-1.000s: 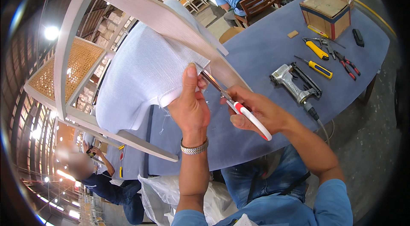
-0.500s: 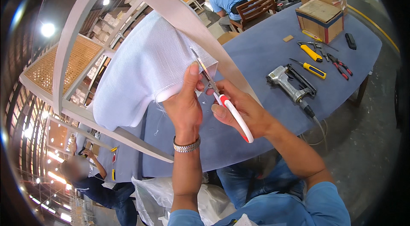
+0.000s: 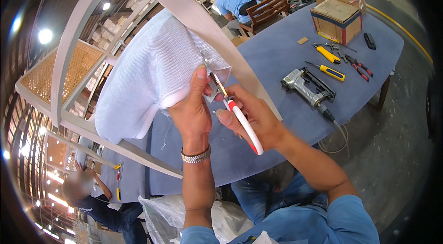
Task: The person covers a white chair with a white mesh fabric, repeatedly folding the fabric over the edges, cutting excess with scissors, and securing it with a pneumatic staple gun. The person rotates the chair to access different sides and continues trimming and stapling until the fabric is taut.
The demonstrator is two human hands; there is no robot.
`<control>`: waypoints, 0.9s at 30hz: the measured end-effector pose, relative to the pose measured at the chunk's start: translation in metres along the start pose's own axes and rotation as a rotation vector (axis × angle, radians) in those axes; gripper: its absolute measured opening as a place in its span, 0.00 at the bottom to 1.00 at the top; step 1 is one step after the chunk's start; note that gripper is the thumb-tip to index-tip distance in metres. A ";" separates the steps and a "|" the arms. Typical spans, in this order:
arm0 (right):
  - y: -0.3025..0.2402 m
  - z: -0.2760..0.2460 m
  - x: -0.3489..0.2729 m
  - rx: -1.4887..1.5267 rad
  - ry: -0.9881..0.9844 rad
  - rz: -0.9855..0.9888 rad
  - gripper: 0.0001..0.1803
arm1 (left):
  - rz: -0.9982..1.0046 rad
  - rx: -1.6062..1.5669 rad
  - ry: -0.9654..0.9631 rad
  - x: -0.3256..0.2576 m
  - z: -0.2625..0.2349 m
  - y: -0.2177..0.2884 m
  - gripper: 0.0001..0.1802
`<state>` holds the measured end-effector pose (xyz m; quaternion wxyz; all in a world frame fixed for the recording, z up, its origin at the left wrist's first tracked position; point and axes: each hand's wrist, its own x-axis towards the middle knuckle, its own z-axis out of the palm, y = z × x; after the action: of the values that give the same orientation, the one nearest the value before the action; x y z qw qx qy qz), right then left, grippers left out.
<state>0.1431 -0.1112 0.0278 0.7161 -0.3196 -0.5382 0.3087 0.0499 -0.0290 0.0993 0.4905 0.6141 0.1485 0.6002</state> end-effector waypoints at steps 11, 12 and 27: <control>-0.009 0.013 -0.001 0.023 0.064 0.082 0.25 | 0.003 0.133 -0.045 0.001 -0.007 0.015 0.14; -0.011 0.012 0.000 0.023 0.054 0.100 0.25 | 0.004 0.125 -0.036 0.000 -0.006 0.015 0.13; -0.024 0.019 0.018 -0.046 0.011 0.121 0.29 | -0.134 -0.094 -0.175 0.007 -0.025 0.027 0.19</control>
<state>0.1312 -0.1089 0.0615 0.6916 -0.3695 -0.5208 0.3374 0.0184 -0.0257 0.1190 0.5688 0.6292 0.1174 0.5165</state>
